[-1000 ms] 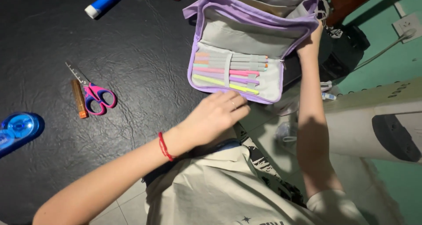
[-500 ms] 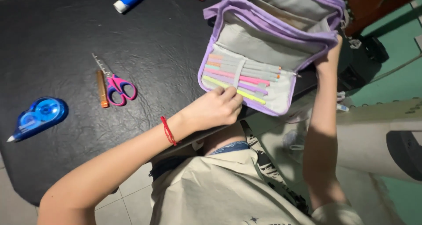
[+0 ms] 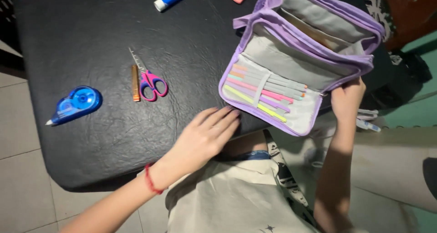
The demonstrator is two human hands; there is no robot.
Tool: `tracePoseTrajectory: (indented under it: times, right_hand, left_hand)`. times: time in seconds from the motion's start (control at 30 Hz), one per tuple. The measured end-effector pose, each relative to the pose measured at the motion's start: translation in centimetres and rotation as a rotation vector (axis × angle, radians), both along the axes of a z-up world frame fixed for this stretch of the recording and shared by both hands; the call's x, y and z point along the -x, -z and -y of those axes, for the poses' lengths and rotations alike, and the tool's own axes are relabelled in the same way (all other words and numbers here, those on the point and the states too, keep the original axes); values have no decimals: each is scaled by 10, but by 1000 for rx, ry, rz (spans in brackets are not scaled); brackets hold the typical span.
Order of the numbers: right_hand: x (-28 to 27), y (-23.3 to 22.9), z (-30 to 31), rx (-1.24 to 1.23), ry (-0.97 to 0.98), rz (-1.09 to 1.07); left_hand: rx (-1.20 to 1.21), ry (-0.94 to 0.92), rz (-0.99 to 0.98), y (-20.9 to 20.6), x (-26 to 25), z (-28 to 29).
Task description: A person organizes various stationery items including pens, markers, and glue into a multi-compartment pencil case.
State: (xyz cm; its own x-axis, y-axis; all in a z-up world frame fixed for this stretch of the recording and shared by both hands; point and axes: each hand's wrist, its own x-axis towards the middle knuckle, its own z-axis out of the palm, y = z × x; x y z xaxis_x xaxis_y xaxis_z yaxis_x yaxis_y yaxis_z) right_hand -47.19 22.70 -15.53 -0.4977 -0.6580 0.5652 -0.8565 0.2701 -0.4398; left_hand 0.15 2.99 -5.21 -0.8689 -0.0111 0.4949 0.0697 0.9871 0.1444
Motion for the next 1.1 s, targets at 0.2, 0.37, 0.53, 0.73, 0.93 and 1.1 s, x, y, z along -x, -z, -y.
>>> tracePoseTrajectory:
  times: [0.2, 0.37, 0.53, 0.73, 0.93, 1.1]
  right_hand:
    - [-70, -36, -7, 57, -42, 70]
    - [-91, -26, -13, 113, -12, 153]
    - [-137, -46, 4, 527, 51, 428]
    - [-202, -88, 18, 791, 124, 180]
    - [-210, -76, 13, 802, 154, 21]
    - [-211, -68, 9, 776, 96, 40]
  left_hand:
    - [100, -560, -78, 1, -77, 53]
    - [82, -630, -24, 24, -95, 58]
    - [-51, -590, -32, 25, -92, 49]
    - [-151, -457, -76, 16, -95, 47]
    - [9, -638, -211, -4, -137, 76]
    - [-95, -1018, -41, 26, -207, 118]
